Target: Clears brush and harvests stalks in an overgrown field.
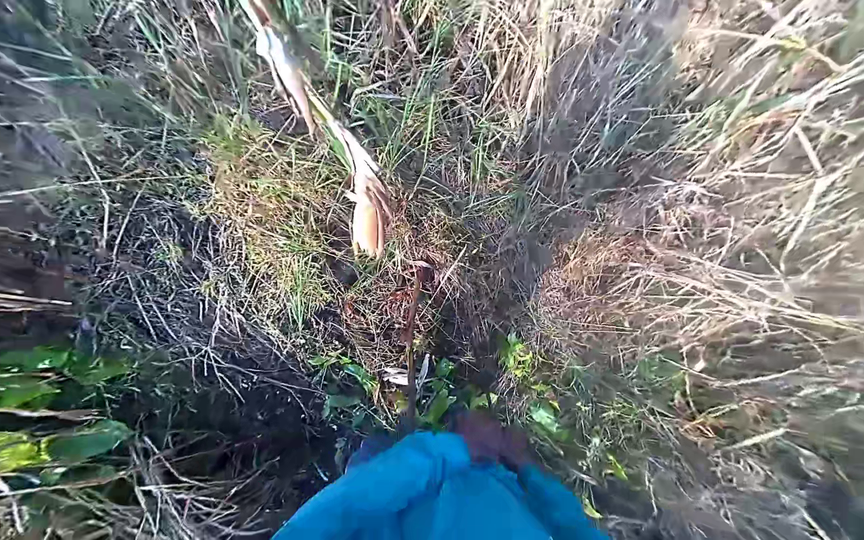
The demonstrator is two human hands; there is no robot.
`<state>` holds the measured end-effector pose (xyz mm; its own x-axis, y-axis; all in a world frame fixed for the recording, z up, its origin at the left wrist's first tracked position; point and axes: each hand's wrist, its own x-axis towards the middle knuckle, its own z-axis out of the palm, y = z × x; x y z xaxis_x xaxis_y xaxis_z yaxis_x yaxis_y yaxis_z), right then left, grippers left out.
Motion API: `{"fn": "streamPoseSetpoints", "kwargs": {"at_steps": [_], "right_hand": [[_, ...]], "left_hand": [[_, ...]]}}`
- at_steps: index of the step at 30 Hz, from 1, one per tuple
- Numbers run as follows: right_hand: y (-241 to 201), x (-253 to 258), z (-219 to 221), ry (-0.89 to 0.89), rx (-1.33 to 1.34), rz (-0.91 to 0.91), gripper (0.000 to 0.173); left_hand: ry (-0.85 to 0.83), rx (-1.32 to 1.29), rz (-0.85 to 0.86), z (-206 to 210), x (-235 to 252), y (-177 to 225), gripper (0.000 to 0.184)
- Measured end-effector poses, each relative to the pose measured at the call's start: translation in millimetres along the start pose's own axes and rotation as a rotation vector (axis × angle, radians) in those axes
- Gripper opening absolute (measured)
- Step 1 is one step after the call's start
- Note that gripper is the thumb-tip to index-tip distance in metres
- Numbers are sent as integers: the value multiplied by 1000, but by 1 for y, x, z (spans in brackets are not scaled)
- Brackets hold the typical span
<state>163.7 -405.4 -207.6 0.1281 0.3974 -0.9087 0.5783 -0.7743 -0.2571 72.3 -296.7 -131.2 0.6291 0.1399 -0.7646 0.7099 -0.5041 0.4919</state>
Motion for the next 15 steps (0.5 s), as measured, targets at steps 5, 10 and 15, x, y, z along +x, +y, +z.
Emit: {"fn": "streamPoseSetpoints", "kwargs": {"at_steps": [5, 10, 15], "right_hand": [[-11, -10, 4, 116, 46, 32, 48], [7, 42, 30, 249, -62, 181, 48], [43, 24, 39, 419, -86, 6, 41]], "left_hand": [[15, -109, 2, -2, -17, -12, 40], [263, 39, -8, -5, -27, -41, 52], [495, -335, -500, -2, -47, -93, 103]]}}
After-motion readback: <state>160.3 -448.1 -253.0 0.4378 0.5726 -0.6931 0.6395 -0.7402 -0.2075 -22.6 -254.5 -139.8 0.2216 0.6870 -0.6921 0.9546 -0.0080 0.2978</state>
